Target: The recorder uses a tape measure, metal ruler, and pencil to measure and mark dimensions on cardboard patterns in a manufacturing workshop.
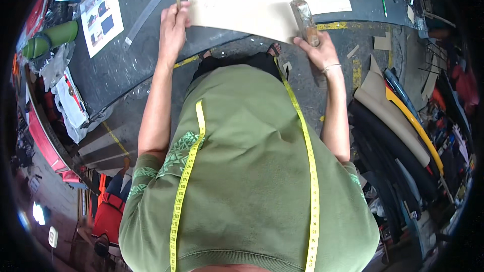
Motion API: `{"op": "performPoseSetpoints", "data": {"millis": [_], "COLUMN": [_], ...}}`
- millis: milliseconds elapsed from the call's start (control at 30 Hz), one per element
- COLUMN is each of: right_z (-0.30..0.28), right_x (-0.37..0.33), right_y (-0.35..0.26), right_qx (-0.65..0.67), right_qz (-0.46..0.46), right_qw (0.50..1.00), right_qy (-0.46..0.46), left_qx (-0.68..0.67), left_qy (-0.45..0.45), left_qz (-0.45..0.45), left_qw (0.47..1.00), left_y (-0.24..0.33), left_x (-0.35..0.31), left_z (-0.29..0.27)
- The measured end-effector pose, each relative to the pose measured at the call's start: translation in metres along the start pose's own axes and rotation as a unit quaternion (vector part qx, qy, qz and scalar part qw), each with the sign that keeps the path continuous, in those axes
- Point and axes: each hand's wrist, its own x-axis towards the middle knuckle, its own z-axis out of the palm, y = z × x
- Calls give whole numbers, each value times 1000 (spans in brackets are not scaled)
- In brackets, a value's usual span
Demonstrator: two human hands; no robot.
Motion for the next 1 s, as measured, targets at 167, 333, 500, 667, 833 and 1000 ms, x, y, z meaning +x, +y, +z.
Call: {"op": "performPoseSetpoints", "data": {"millis": [167,333,500,667,833,1000], "right_z": [-5,32,36,43,38,31], "right_x": [-21,-13,-21,-13,-16,-16], "right_y": [-32,-26,-58,-44,-55,-58], "right_qx": [77,71,54,-47,-53,-32], "right_qz": [9,-154,-53,-122,-106,-97], "right_qw": [994,983,988,984,985,985], "right_qy": [-80,-66,-137,-120,-128,-140], "left_qx": [-58,-190,-189,-99,-67,-51], "left_qy": [9,59,70,45,38,24], "left_qz": [-10,-10,-4,27,36,49], "left_qw": [998,980,979,994,996,997], "left_y": [1,-12,-19,-13,-15,-16], "left_x": [10,16,16,15,13,14], "left_z": [2,26,26,23,22,21]}}
